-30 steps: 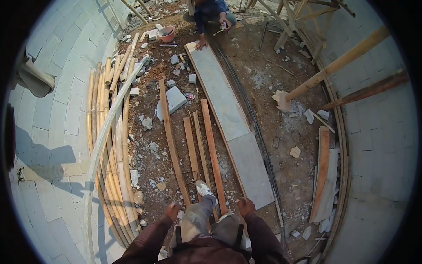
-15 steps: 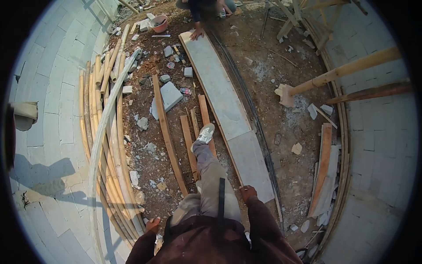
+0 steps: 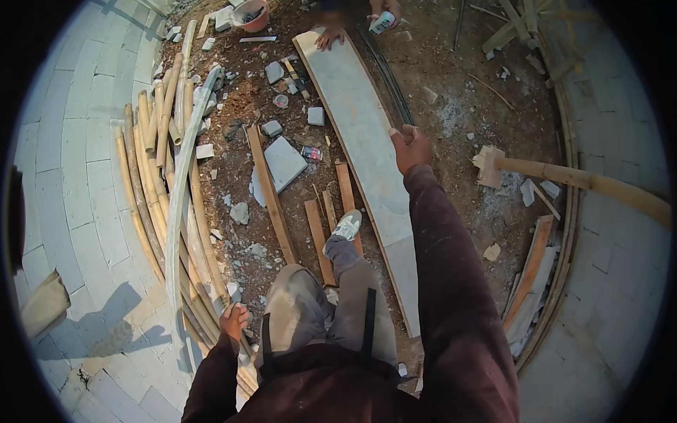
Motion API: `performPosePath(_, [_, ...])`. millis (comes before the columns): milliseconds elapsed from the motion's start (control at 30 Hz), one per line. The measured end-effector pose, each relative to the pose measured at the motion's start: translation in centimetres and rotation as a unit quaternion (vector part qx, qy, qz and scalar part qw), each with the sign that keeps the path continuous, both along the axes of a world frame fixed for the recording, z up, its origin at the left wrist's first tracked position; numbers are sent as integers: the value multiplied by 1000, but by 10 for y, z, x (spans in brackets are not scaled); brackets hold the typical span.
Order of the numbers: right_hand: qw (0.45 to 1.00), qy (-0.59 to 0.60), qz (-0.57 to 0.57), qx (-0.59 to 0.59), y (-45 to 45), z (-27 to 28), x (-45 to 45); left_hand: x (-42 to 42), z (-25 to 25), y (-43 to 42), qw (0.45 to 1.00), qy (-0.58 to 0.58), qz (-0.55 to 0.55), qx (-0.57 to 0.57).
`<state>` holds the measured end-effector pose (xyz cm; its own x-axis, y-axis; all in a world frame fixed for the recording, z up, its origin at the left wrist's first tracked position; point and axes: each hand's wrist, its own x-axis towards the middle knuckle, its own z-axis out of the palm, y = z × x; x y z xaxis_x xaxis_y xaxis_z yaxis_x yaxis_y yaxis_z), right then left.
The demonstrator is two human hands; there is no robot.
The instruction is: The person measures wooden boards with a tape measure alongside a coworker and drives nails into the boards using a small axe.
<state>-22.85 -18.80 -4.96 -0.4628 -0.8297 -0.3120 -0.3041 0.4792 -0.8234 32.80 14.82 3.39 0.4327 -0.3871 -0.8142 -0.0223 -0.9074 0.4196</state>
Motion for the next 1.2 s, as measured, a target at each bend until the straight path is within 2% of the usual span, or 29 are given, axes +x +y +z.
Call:
performPosePath(67, [999,28,-15,-17,-71,66,10,-4,10,-19,997,17,-70,14])
performPosePath(167, [998,55,-30,-21,-141,100,16,-1,15,-49,979,29,-197,53])
performPosePath(200, [997,68,-32,-30,-156,100,18,2,15,-54,968,30,-242,67])
performPosePath(233, [996,79,-35,-39,-169,94,21,36,-43,-13,956,-41,-290,-4])
performPosePath(300, [994,88,-47,-47,-194,82,28,54,-57,-21,924,-60,-377,13])
performPosePath(433, [986,124,-89,-73,-235,58,38,52,-67,-117,880,-47,-470,45])
performPosePath(533, [976,155,-129,-83,-272,33,36,60,-98,-209,852,-11,-523,3])
performPosePath(600, [978,70,-145,-130,-295,41,45,82,-135,-278,744,-33,-666,-26])
performPosePath(633, [977,31,-189,-94,-305,41,47,94,-159,-315,608,-132,-777,-100])
performPosePath(667, [973,-8,-224,-56,-321,39,50,108,-193,-352,591,-116,-796,-58])
performPosePath(700, [965,-28,-256,-54,-334,39,57,114,-182,-397,812,13,-582,48])
performPosePath(733, [953,-51,-297,-40,-330,43,72,118,-166,-445,956,76,-268,89])
performPosePath(767, [948,-68,-310,-16,-337,48,81,100,-137,-525,989,97,-95,60])
performPosePath(800, [942,-89,-323,6,-343,55,89,64,-77,-608,995,85,32,28])
performPosePath(867, [932,-123,-340,36,-356,65,99,67,-36,-709,992,119,-30,-24])
performPosePath(933, [926,-143,-344,64,-361,62,105,74,-19,-788,987,109,-103,-66])
performPosePath(1000, [924,-125,-356,66,-361,51,113,78,-25,-859,975,55,-207,-63])
performPosePath(1067, [920,-108,-370,74,-370,45,122,81,-45,-927,924,-1,-372,-86])
performPosePath(1200, [888,-109,-435,96,-381,33,160,17,-26,-1045,898,63,-409,-151])
